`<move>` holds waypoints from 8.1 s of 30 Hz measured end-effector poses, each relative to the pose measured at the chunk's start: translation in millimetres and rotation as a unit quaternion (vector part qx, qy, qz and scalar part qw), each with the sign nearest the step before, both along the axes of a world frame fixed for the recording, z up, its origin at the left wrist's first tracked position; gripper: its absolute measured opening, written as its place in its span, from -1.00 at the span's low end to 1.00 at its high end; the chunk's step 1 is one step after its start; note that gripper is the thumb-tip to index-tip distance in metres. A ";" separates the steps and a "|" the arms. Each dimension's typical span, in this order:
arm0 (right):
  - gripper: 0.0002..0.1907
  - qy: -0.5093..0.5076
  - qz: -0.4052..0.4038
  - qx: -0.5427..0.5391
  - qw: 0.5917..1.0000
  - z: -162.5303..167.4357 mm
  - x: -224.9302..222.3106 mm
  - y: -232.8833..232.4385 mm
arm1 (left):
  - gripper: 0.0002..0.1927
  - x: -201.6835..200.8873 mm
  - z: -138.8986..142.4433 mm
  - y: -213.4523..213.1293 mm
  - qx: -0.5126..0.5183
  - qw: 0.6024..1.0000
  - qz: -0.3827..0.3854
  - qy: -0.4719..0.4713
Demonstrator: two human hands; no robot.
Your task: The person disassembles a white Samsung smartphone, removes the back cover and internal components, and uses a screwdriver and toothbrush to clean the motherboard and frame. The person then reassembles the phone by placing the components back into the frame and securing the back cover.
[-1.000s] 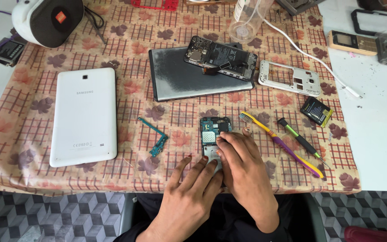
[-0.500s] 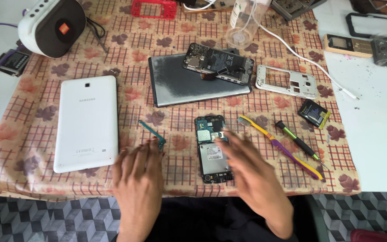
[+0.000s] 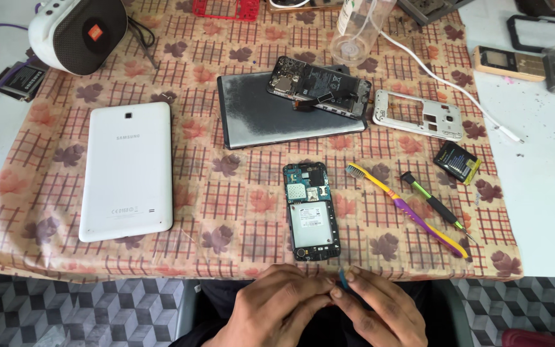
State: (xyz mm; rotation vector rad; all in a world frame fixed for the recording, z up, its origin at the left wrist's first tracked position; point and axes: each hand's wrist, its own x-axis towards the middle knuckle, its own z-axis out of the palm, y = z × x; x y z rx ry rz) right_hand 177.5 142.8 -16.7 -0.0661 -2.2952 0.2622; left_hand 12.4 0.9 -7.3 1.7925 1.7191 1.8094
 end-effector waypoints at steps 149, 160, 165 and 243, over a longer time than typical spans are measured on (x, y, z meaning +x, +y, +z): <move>-0.27 -0.277 -0.146 -0.276 0.909 56.9 30.1 289.4 | -0.06 -34.8 -6.7 20.4 -0.244 0.931 0.149 0.226; -0.68 -0.234 0.183 -0.301 0.906 87.2 -15.8 144.7 | -0.03 -35.4 -6.3 22.9 -0.241 0.929 0.163 0.230; -0.71 -0.264 0.091 -0.278 0.919 89.3 -76.1 88.5 | 0.04 -36.2 -4.7 24.3 -0.231 0.933 0.174 0.212; 0.20 -0.383 -0.218 -0.053 0.896 58.6 -62.2 292.9 | 0.12 -35.0 -8.0 25.6 -0.220 0.938 0.179 0.200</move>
